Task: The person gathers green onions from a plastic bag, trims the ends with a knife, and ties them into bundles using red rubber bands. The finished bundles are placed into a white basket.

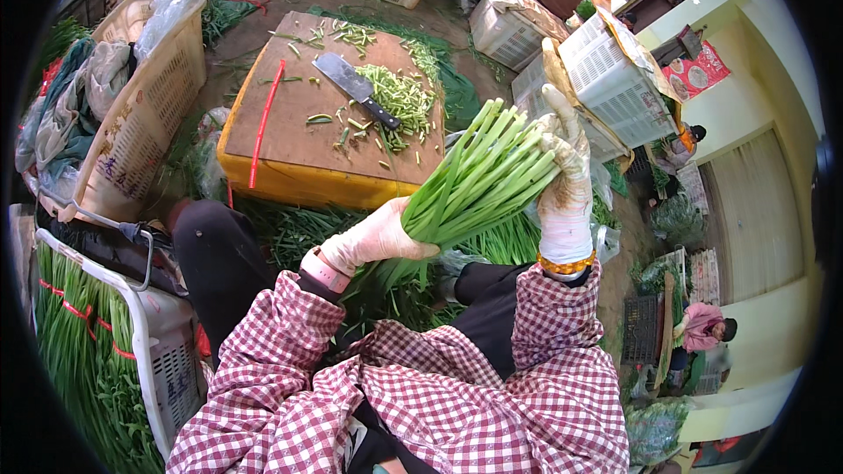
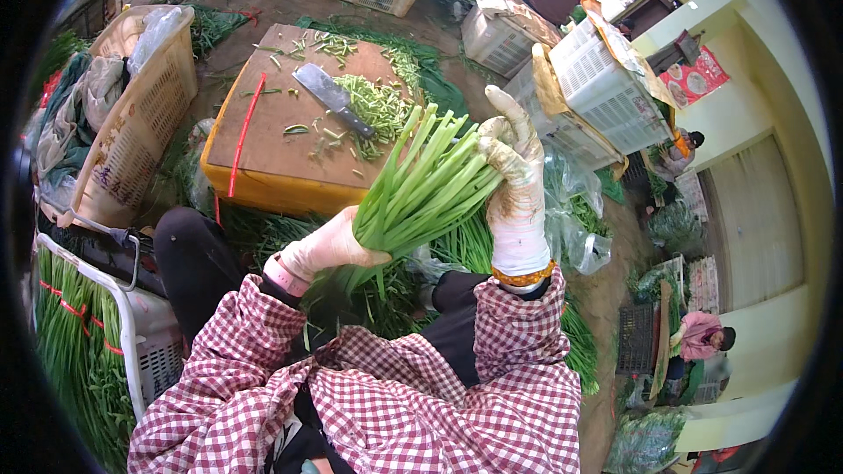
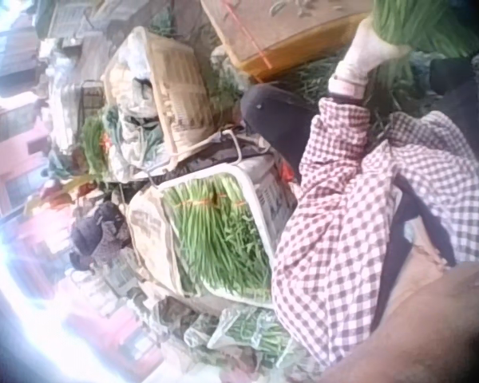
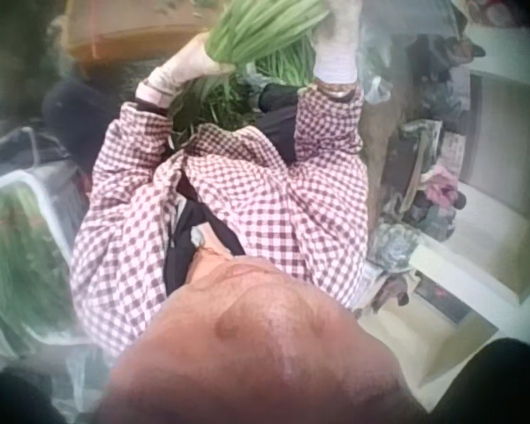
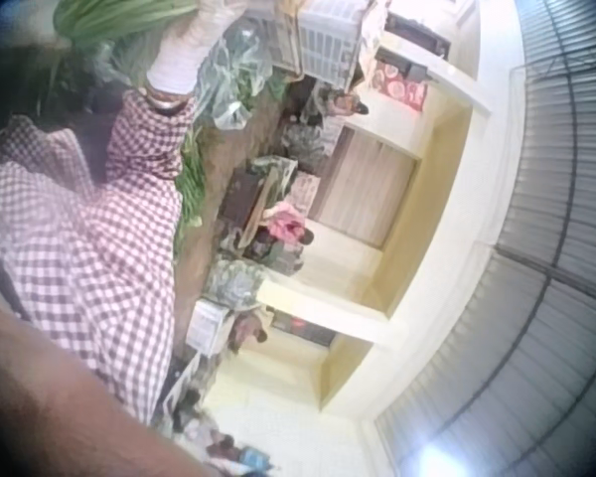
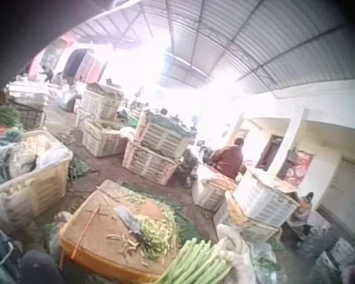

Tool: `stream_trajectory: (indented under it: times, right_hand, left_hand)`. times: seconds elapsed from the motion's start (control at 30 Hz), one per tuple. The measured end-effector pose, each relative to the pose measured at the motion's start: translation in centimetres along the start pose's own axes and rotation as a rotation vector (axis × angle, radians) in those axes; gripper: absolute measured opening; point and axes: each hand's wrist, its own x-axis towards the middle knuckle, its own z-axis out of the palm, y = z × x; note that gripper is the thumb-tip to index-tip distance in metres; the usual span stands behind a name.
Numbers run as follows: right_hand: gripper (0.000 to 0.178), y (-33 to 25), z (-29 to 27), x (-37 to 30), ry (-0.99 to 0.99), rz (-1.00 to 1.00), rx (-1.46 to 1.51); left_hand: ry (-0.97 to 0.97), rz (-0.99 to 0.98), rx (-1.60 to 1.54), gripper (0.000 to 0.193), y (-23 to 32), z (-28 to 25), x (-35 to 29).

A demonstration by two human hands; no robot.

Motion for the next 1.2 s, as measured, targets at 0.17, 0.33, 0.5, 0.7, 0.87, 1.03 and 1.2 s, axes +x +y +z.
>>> stream_trajectory:
  times: [0.17,0.33,0.5,0.7,0.87,1.03,1.2]
  right_hand:
    - [0.046,-5.9,0.1,2.2,0.156,-0.24,0.426]
    - [0.042,-7.2,0.2,0.7,-0.095,-0.104,-0.739]
    - [0.054,-3.5,0.5,0.0,-0.267,-0.227,-1.333]
    - [0.035,-3.8,-0.3,2.8,-0.454,0.186,-1.198]
    - [0.024,-2.3,-1.0,2.6,-0.598,0.081,-1.487]
    - [0.017,-0.9,-2.0,1.9,-0.46,-0.248,-1.472]
    - [0.007,-4.3,-2.3,1.3,-0.006,-0.197,-1.035]
  left_hand:
    - [0.13,-0.056,0.045,0.06,-1.7,-1.1,-0.4]
    - [0.319,0.091,0.369,0.069,-4.2,-1.6,-0.1]
    - [0.475,0.153,0.797,0.075,-4.0,-0.9,0.2]
    - [0.538,0.177,1.18,0.087,-3.1,-1.1,-0.1]
    - [0.545,0.135,1.316,0.093,-2.9,-1.0,-0.1]
    - [0.616,0.164,1.366,0.094,-2.5,-0.6,-0.1]
    - [0.641,0.123,1.404,0.095,-2.9,-0.9,-0.3]
